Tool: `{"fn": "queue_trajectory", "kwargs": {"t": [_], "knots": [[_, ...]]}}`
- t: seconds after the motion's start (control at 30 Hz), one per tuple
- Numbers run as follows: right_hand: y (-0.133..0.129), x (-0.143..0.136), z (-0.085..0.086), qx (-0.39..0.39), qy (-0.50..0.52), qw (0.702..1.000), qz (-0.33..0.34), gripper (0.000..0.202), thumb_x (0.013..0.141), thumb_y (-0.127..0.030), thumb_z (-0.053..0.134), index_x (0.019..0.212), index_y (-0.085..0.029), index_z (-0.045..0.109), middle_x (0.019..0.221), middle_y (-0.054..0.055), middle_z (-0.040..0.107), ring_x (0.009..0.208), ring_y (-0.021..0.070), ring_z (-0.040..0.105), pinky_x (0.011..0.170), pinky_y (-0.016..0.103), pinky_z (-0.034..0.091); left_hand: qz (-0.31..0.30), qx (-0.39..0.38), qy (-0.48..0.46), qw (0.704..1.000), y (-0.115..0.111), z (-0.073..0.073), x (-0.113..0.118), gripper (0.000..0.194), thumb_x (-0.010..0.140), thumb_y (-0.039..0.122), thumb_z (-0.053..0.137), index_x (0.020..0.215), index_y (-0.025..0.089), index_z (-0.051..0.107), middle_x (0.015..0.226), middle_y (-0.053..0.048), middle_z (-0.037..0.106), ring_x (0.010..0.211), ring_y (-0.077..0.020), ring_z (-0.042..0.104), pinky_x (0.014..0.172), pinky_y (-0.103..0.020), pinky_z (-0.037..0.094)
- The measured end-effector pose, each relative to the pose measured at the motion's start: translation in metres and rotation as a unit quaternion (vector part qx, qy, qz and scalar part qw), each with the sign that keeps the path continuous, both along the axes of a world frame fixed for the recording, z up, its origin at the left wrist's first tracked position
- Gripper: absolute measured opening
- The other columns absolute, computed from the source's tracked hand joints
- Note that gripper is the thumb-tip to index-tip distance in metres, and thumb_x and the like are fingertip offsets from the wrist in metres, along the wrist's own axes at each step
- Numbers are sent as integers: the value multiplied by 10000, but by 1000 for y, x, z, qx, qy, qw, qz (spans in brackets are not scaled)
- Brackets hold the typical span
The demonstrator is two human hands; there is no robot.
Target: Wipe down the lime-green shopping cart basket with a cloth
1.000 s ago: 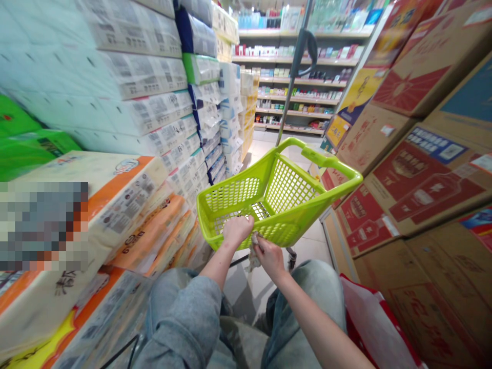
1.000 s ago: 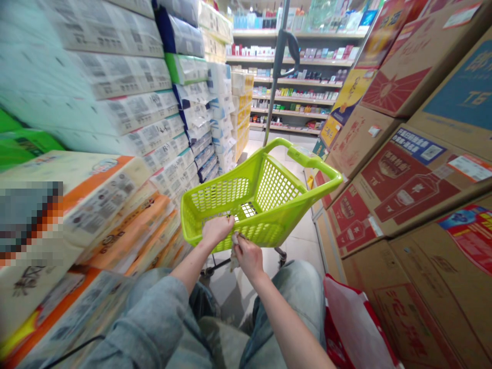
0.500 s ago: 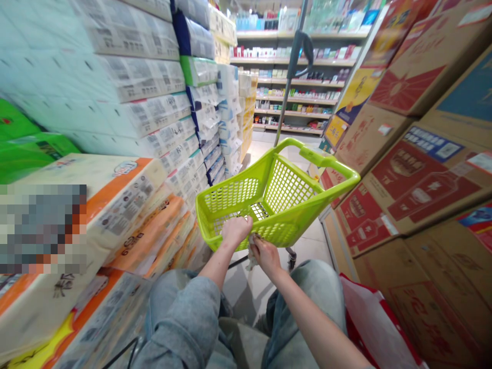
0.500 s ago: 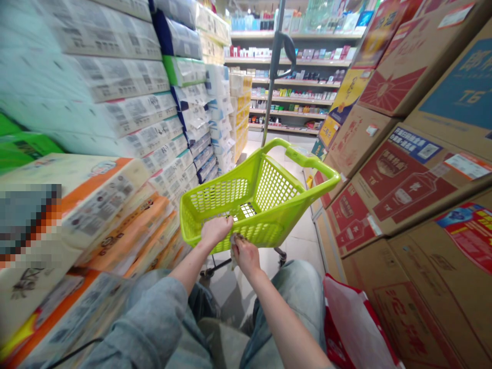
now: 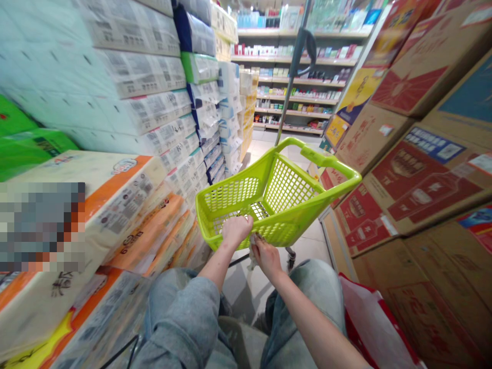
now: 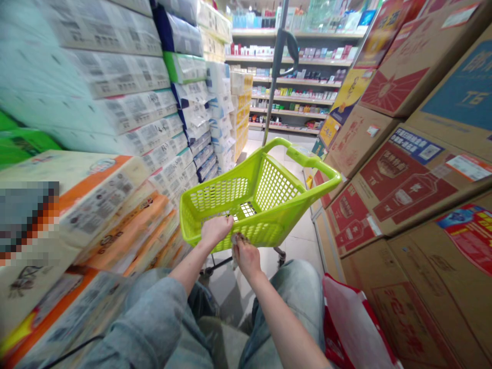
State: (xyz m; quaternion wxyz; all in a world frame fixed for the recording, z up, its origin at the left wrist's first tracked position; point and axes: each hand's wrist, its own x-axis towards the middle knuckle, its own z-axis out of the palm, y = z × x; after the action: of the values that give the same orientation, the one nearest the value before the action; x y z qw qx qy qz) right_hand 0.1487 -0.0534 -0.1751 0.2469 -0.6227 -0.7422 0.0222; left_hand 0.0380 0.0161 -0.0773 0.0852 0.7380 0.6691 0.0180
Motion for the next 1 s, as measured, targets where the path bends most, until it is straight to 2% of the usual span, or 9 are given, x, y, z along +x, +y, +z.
{"fn": "queue_trajectory", "kwargs": {"t": [0.17, 0.3, 0.4, 0.5, 0.6, 0.77, 0.83, 0.9, 1.0], "knots": [[-9, 6, -12, -2, -10, 1000, -6, 372, 878, -211, 384, 1211, -154, 540, 1111, 112, 644, 972, 173, 619, 804, 234, 463, -1, 20, -3, 1000, -1, 0, 0, 605, 878, 405, 180, 866, 121, 713, 867, -144, 698, 855, -267, 647, 728, -356, 482], [-18, 12, -30, -64, -19, 997, -44, 348, 875, -238, 385, 1152, -173, 585, 986, 92, 689, 857, 168, 647, 736, 222, 463, 7, 10, -11, 1000, -1, 2, 1, 600, 878, 404, 184, 878, 129, 718, 878, -144, 697, 864, -269, 645, 743, -362, 479], [-27, 19, -46, -122, -25, 990, -70, 370, 877, -261, 375, 1191, -185, 556, 952, 77, 694, 812, 158, 649, 683, 216, 457, 15, 2, -19, 1000, -1, 3, 1, 611, 878, 417, 182, 887, 130, 722, 888, -150, 696, 873, -268, 642, 760, -364, 474], [-33, 25, -57, -154, -21, 986, -63, 389, 877, -270, 366, 1228, -216, 523, 937, 54, 694, 779, 153, 647, 651, 221, 449, 17, 6, -21, 1000, -1, 1, 1, 617, 878, 425, 183, 878, 131, 726, 876, -152, 696, 867, -268, 643, 759, -361, 474], [-34, 24, -61, -155, -6, 986, -54, 404, 879, -258, 352, 1255, -218, 495, 917, 49, 694, 812, 157, 642, 676, 225, 442, 15, 20, -18, 1000, -1, -1, 2, 617, 878, 422, 184, 843, 136, 729, 847, -144, 699, 844, -264, 649, 738, -350, 479], [-25, 11, -54, -148, 44, 987, -47, 364, 878, -268, 358, 1187, -205, 540, 829, 44, 692, 734, 158, 641, 626, 224, 416, 15, 29, -14, 999, 1, -3, 3, 603, 875, 415, 195, 825, 137, 728, 831, -130, 703, 825, -255, 653, 717, -337, 485], [-19, 5, -47, -121, 93, 986, -71, 355, 878, -293, 355, 1135, -172, 569, 751, 50, 683, 653, 163, 625, 581, 231, 401, 13, 35, -14, 999, 2, -4, 3, 597, 874, 409, 197, 820, 138, 726, 823, -125, 705, 816, -258, 655, 702, -340, 488], [-12, 3, -34, -69, 171, 976, -117, 365, 879, -347, 352, 1071, -142, 586, 681, 50, 662, 590, 168, 598, 546, 239, 389, 9, 43, -12, 999, 2, -5, 2, 591, 874, 395, 195, 818, 140, 724, 818, -121, 705, 808, -258, 656, 690, -342, 490], [1, 9, -2, 54, 307, 931, -187, 384, 865, -430, 391, 1049, -136, 554, 743, 53, 655, 605, 161, 584, 555, 240, 407, 1, 51, -9, 999, 2, -7, 2, 582, 877, 380, 195, 824, 137, 720, 823, -122, 704, 810, -252, 656, 688, -335, 490]]}}
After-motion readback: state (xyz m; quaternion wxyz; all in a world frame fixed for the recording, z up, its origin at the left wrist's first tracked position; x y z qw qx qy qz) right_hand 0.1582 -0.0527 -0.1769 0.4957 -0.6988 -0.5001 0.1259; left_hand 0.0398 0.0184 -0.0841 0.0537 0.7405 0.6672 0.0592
